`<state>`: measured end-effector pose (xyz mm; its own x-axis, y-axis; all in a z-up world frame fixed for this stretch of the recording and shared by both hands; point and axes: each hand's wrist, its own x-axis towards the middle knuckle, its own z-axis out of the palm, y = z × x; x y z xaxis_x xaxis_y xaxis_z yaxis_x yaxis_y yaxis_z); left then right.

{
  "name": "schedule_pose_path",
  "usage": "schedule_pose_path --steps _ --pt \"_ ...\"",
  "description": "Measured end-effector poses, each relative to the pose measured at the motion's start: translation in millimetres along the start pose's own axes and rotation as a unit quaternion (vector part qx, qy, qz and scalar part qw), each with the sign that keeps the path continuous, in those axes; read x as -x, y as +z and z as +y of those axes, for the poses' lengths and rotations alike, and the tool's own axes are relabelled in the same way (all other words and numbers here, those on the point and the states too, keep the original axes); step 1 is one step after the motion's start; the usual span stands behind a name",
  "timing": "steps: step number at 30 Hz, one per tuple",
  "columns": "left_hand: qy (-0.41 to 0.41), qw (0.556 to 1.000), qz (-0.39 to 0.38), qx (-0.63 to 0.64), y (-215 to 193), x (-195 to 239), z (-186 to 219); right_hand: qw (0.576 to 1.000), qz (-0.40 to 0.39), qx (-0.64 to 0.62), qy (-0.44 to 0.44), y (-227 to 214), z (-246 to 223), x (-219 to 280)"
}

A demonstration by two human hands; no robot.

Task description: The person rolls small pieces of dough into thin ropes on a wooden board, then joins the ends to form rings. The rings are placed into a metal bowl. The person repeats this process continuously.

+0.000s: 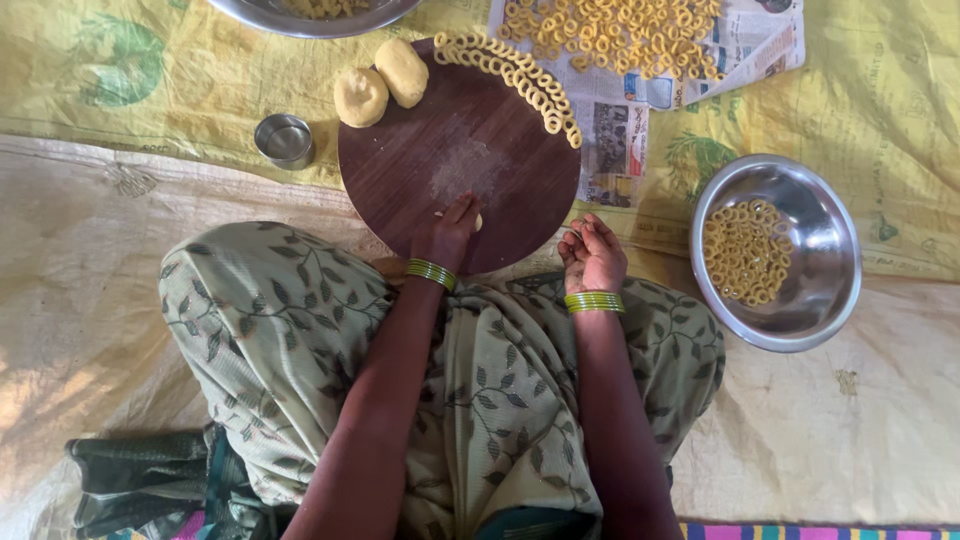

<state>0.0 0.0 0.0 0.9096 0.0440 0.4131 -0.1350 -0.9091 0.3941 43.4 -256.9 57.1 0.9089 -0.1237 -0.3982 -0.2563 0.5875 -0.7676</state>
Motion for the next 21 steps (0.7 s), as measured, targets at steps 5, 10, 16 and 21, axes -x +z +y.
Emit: schedule_pose_path --steps 5,10,16,21 --pt "0.081 0.994 0.016 -0.067 -1.3 2.2 -0.9 1.0 0.012 -0.005 0.005 5.3 -3.5 4.9" --pt "0.121 0.991 -0.01 -0.06 -1.2 7.5 7.3 1.0 0.011 0.001 0.005 8.3 -4.8 7.7" --pt "0.148 0.986 -0.003 -0.076 11.3 11.0 6.3 1.0 0.019 0.005 0.013 6.5 -4.6 7.8" --pt "0.036 0.997 -0.063 0.01 16.4 9.6 5.9 1.0 0.009 0.002 0.004 7.6 -4.8 7.5"
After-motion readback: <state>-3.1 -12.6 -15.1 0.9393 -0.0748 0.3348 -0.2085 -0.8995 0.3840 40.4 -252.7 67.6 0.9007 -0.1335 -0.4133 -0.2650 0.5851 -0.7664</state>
